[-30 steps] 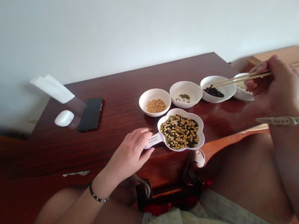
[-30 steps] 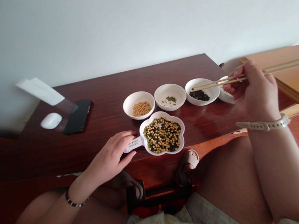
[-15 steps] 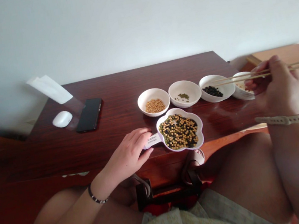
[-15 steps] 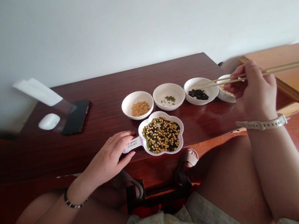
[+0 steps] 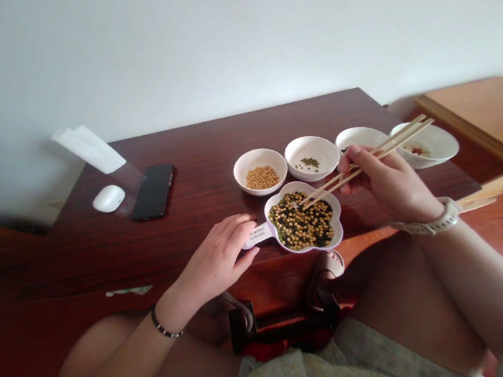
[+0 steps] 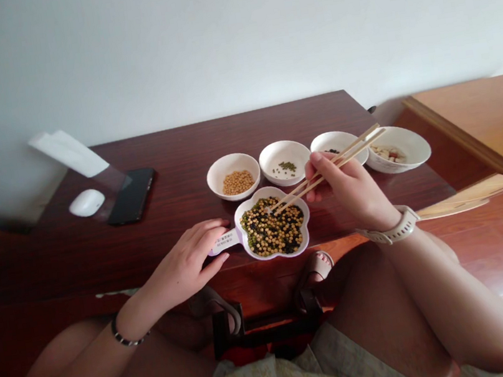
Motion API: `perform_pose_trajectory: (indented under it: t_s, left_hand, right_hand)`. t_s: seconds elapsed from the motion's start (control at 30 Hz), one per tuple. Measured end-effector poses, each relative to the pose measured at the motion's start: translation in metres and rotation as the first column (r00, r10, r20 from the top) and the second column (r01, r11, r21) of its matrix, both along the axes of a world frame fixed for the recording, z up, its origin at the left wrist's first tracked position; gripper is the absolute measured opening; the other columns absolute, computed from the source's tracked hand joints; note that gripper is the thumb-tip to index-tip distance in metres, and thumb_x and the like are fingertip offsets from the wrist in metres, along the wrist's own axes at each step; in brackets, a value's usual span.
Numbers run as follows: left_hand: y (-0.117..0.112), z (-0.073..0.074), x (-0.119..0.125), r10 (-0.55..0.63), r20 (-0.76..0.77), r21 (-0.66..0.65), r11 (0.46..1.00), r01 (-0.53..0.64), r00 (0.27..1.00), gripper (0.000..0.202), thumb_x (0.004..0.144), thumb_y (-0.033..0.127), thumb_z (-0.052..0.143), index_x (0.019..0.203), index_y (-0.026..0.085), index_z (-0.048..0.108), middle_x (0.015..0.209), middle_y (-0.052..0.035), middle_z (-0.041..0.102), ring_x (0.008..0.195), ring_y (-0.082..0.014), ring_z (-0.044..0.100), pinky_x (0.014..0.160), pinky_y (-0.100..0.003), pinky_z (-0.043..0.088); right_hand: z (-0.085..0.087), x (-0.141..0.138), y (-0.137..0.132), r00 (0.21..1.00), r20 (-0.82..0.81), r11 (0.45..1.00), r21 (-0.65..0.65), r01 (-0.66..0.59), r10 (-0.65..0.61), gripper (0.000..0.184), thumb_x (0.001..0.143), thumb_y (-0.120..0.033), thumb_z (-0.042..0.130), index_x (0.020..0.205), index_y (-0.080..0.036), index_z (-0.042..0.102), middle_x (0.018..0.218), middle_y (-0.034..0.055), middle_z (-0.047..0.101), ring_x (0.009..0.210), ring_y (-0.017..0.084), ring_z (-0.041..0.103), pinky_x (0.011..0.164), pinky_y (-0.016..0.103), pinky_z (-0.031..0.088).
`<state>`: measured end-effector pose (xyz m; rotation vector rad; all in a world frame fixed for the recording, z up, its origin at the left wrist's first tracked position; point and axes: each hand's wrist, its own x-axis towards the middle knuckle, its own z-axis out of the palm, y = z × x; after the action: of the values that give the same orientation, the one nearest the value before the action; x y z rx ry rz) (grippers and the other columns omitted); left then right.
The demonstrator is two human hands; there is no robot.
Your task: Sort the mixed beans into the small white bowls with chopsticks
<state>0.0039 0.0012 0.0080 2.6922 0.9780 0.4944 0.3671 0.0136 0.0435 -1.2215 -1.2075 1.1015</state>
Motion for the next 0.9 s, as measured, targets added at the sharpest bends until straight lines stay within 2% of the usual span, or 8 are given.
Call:
perform_pose_trajectory:
  t_s: [0.1,0.4,0.73,0.9]
  left_hand:
    - [-0.0005,-0.0001,-0.0003,-0.002,0.002,0.010,1.000,0.002,1.000,0.038,0.110,0.023,0.063,0.147,0.021,0.056,0.151,-0.0164,0.066,0.145,-0.0359,0.063,0.123,-0.059,0.055]
    - [-0.0009,0.0001,-0.0004,-0.002,0.025,0.012,1.000,0.001,1.000,0.039,0.110,0.022,0.064,0.148,0.022,0.057,0.151,-0.0161,0.067,0.144,-0.0357,0.064,0.121,-0.060,0.056]
    - [0.0000,-0.0011,-0.0013,-0.012,-0.008,0.013,1.000,0.013,1.000,0.038,0.111,0.024,0.064,0.147,0.017,0.056,0.152,-0.0182,0.065,0.145,-0.0362,0.062,0.123,-0.059,0.054]
    - [0.0005,-0.0018,-0.0021,-0.017,-0.005,0.006,1.000,0.017,1.000,0.039,0.111,0.024,0.063,0.149,0.021,0.054,0.153,-0.0167,0.065,0.146,-0.0357,0.061,0.123,-0.060,0.054]
  right_hand:
    - [-0.0016,-0.0068,-0.0012,0.999,0.047,1.000,-0.009,-0.002,0.002,0.048,0.101,-0.067,0.073,0.085,-0.022,0.072,0.072,0.0025,0.068,0.063,0.015,0.066,0.056,0.023,0.057]
    - [-0.0024,-0.0088,-0.0014,0.999,0.046,1.000,-0.011,0.023,-0.023,0.051,0.095,-0.071,0.078,0.082,-0.022,0.072,0.070,0.0021,0.068,0.063,0.015,0.066,0.059,0.023,0.060]
    - [-0.0047,-0.0108,-0.0016,0.999,0.030,0.999,0.007,0.037,-0.037,0.051,0.096,-0.070,0.077,0.082,-0.022,0.072,0.070,0.0018,0.067,0.061,0.014,0.065,0.056,0.023,0.057]
    - [-0.0048,-0.0117,-0.0017,0.999,0.018,1.000,0.002,0.026,-0.026,0.051,0.094,-0.071,0.079,0.080,-0.022,0.071,0.072,0.0020,0.067,0.062,0.014,0.065,0.056,0.023,0.057]
